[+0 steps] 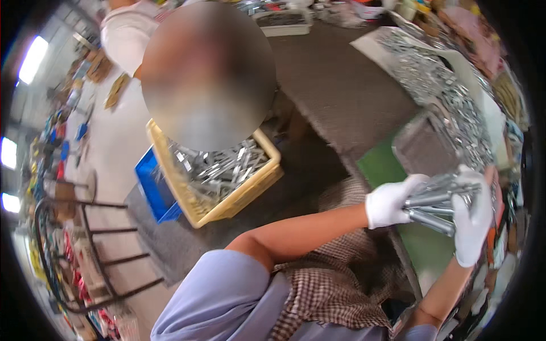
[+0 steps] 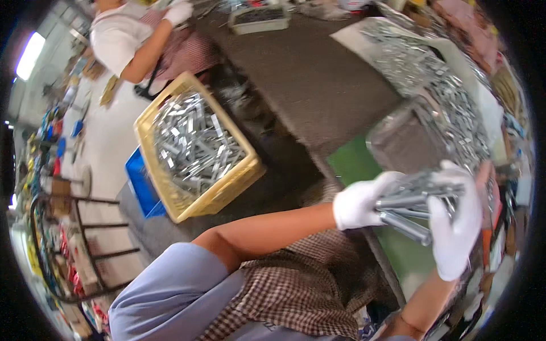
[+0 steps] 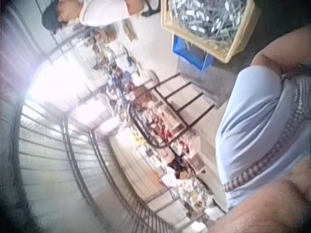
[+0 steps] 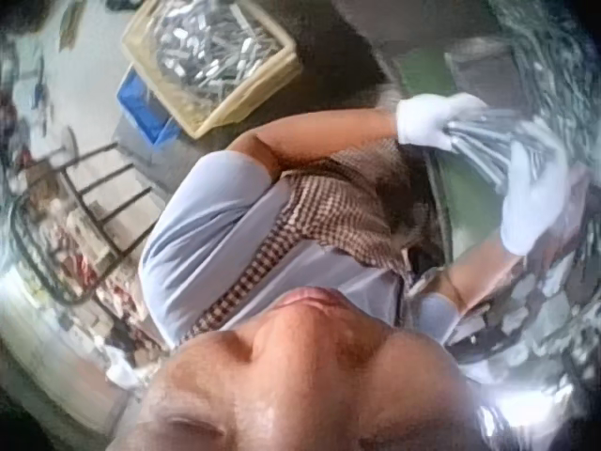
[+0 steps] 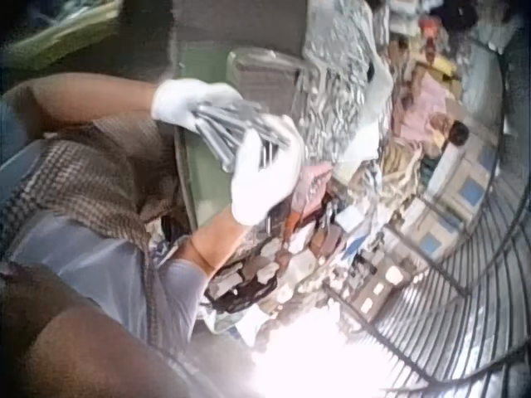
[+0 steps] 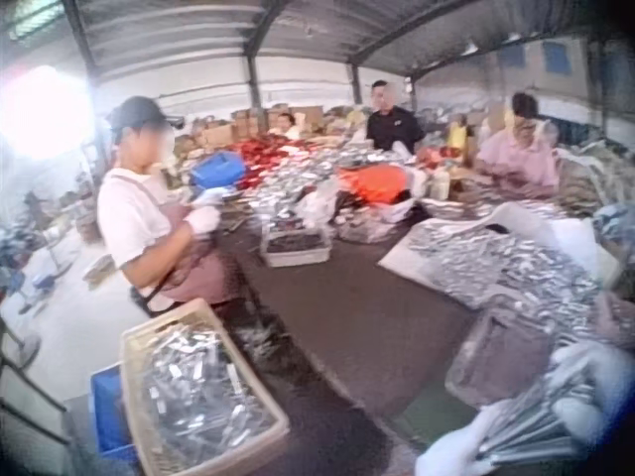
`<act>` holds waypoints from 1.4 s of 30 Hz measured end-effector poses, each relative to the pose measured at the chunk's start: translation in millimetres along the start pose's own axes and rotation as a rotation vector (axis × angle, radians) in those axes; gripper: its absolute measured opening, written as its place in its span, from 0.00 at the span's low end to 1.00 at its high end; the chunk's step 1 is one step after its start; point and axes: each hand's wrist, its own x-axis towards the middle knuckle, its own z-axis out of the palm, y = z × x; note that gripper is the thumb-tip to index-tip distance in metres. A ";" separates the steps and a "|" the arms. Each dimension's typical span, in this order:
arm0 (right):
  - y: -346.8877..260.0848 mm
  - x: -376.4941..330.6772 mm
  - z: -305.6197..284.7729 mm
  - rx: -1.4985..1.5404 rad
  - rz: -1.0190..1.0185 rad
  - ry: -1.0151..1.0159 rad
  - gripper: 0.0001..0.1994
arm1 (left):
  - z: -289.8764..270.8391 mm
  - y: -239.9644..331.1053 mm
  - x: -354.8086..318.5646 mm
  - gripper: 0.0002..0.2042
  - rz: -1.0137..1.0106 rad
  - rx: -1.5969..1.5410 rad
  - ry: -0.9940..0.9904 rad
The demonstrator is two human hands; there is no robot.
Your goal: Assembling small metal components and screws at a manufacturing workbench.
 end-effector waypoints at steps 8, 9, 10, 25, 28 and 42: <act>-0.8 20.0 -8.2 0.268 -0.147 -0.255 0.16 | -14.3 7.5 -11.6 0.39 -0.071 0.057 0.011; 2.3 22.2 -12.4 0.281 -0.156 -0.266 0.18 | -15.7 15.3 -11.8 0.38 -0.134 0.049 -0.013; 7.7 26.4 -18.5 0.280 -0.150 -0.245 0.19 | -15.5 18.2 -12.4 0.39 -0.193 0.022 -0.022; 169.2 112.1 115.3 -0.405 0.205 -0.038 0.09 | -17.6 16.6 -16.2 0.40 -0.298 0.002 0.033; 170.4 111.6 114.4 -0.383 0.155 -0.039 0.08 | -15.5 -1.6 -19.9 0.39 -0.285 -0.134 0.049; -1.5 3.5 -30.2 0.948 0.041 0.454 0.18 | -13.6 5.5 -10.0 0.38 -0.173 -0.082 0.121</act>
